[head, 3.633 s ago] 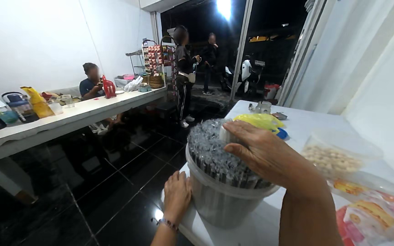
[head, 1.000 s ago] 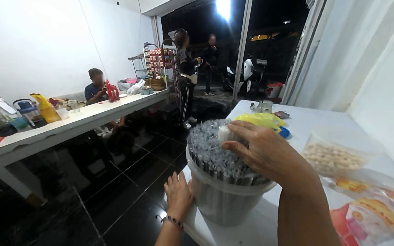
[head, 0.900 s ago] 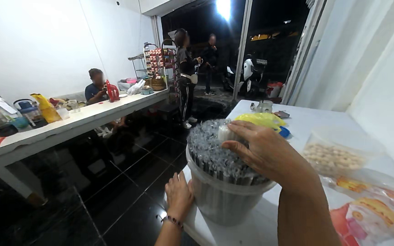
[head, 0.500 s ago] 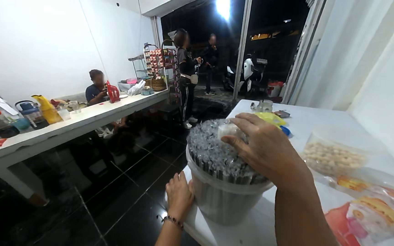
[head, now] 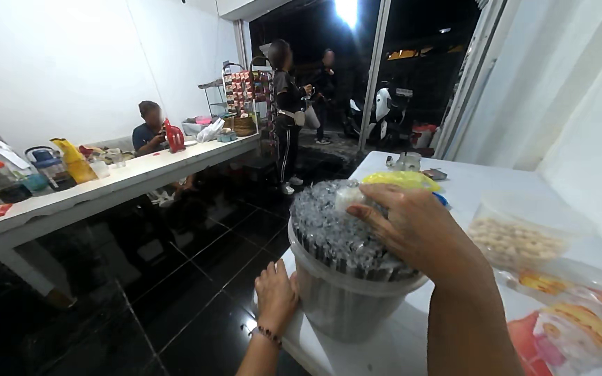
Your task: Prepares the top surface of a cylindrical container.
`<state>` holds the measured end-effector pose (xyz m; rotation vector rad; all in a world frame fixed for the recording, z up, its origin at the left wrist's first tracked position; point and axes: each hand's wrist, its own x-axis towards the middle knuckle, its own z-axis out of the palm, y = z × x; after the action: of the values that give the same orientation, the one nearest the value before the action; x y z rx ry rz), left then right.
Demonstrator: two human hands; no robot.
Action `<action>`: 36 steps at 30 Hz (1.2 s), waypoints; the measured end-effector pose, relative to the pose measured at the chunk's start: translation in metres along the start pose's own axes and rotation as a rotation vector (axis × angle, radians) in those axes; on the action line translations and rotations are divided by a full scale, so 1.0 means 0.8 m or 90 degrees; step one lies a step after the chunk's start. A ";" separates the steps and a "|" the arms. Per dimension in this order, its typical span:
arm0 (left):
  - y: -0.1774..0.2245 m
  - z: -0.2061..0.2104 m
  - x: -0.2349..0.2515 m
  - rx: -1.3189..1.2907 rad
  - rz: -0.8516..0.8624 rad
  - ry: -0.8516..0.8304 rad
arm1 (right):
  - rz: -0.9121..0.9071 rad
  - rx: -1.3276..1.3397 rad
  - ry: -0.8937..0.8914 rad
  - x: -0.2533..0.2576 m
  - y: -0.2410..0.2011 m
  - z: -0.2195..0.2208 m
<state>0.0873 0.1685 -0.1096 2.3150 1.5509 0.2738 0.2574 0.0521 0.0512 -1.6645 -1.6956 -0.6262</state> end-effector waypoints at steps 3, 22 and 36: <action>0.000 0.000 0.000 -0.003 0.001 0.001 | 0.005 -0.010 -0.015 0.000 0.001 -0.001; -0.001 0.000 -0.001 -0.009 0.007 0.011 | -0.046 -0.019 0.066 -0.002 0.006 -0.008; 0.000 -0.001 -0.002 -0.017 0.008 0.007 | -0.036 -0.041 0.041 -0.003 0.007 -0.008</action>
<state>0.0863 0.1674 -0.1090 2.3076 1.5288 0.3086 0.2634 0.0460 0.0529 -1.6278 -1.6982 -0.7602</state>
